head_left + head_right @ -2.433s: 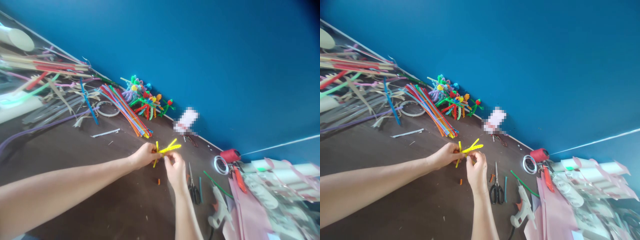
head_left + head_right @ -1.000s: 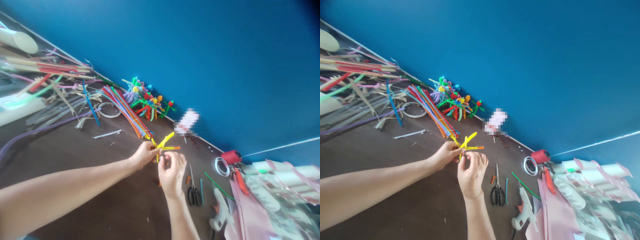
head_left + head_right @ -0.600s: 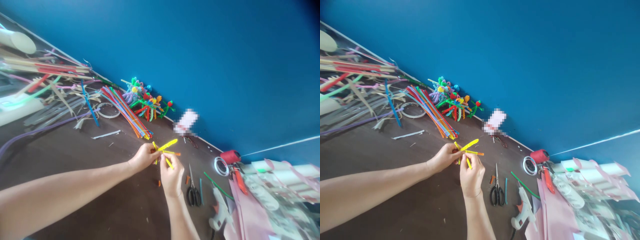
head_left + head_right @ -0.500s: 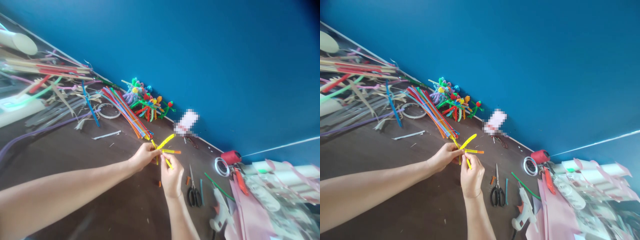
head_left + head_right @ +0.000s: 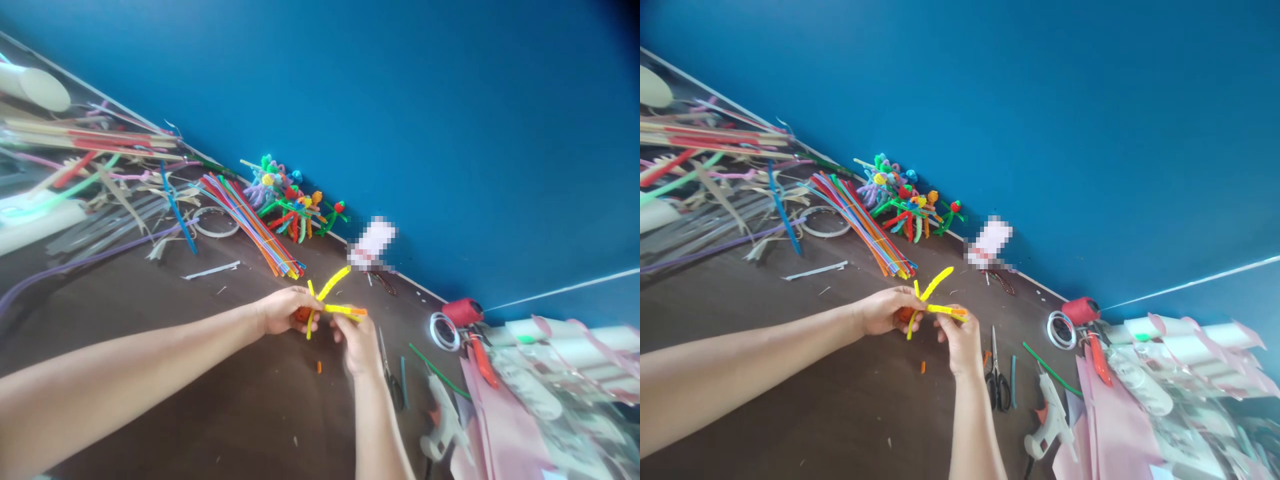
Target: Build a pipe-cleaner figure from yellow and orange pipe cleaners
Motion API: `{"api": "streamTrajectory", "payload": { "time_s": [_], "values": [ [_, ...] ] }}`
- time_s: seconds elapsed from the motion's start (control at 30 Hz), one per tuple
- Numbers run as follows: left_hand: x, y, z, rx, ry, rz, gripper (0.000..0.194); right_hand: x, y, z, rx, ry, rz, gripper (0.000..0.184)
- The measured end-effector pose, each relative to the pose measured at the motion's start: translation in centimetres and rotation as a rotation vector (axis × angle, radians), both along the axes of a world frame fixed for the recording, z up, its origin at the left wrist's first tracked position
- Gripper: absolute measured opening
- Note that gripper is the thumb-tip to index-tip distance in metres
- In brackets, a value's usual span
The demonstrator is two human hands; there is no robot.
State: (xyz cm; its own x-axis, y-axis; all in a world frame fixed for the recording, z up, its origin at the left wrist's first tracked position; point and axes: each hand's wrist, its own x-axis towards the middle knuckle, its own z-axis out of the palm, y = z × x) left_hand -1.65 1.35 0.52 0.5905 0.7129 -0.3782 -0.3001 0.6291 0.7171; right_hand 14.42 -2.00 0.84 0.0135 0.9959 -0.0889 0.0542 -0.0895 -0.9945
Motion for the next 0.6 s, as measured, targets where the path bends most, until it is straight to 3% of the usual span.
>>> {"api": "streamTrajectory", "payload": {
  "time_s": [0.2,0.4,0.6],
  "values": [
    [0.2,-0.5,0.2,0.211,0.199,-0.194,0.009,2.0,0.2,0.4,-0.187,0.024,0.207,0.018],
    [0.6,-1.2,0.0,0.526,0.543,-0.154,0.008,2.1,0.1,1.4,-0.11,-0.182,0.236,0.021],
    [0.5,-1.0,-0.1,0.627,0.6,-0.137,0.009,2.7,0.0,1.7,-0.08,-0.356,0.2,0.016]
  ]
}}
